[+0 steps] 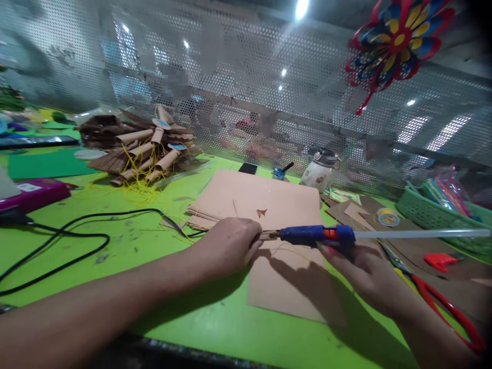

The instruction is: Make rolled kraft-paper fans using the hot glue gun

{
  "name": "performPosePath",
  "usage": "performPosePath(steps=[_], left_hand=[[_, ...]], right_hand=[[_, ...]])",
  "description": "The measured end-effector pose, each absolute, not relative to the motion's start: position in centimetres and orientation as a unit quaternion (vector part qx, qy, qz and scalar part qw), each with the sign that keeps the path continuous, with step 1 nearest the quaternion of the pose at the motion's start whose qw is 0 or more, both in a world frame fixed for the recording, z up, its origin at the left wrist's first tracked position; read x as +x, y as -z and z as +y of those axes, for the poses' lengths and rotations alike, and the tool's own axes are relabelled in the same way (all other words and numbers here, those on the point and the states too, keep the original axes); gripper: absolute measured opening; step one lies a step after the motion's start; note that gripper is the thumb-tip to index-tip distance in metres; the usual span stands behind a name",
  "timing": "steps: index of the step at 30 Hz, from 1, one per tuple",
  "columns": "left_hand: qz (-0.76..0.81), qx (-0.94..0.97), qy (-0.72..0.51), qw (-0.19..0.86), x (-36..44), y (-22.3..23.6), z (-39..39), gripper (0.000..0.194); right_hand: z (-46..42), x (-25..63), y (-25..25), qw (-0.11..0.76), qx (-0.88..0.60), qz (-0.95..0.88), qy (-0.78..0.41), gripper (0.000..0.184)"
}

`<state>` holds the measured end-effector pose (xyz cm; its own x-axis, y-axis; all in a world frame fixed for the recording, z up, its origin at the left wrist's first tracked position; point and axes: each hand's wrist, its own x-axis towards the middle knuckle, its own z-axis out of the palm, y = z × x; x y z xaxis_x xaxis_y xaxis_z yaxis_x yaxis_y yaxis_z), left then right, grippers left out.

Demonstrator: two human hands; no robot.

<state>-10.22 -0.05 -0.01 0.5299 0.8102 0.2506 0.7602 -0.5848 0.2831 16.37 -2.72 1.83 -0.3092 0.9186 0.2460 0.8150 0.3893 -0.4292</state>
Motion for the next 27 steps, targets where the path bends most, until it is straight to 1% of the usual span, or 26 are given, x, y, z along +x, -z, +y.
performPosePath(steps=[8,14,20,27], left_hand=[[0.449,0.877,-0.163,0.048,-10.29,0.21,-0.07,0.028],[0.455,0.874,-0.163,0.060,-10.37,0.31,-0.04,0.029],[0.453,0.875,-0.158,0.068,-10.30,0.00,-0.20,0.027],[0.460,0.873,-0.148,0.066,-10.11,-0.40,-0.24,0.026]], right_hand=[[-2.61,16.54,-1.82,0.231,-0.532,-0.809,-0.096,0.043],[-2.62,17.09,-1.92,0.225,-0.528,-0.814,-0.092,0.041],[-2.65,16.61,-1.78,0.230,-0.514,-0.821,-0.097,0.034],[-2.46,16.75,-2.03,0.229,-0.523,-0.814,-0.108,0.040]])
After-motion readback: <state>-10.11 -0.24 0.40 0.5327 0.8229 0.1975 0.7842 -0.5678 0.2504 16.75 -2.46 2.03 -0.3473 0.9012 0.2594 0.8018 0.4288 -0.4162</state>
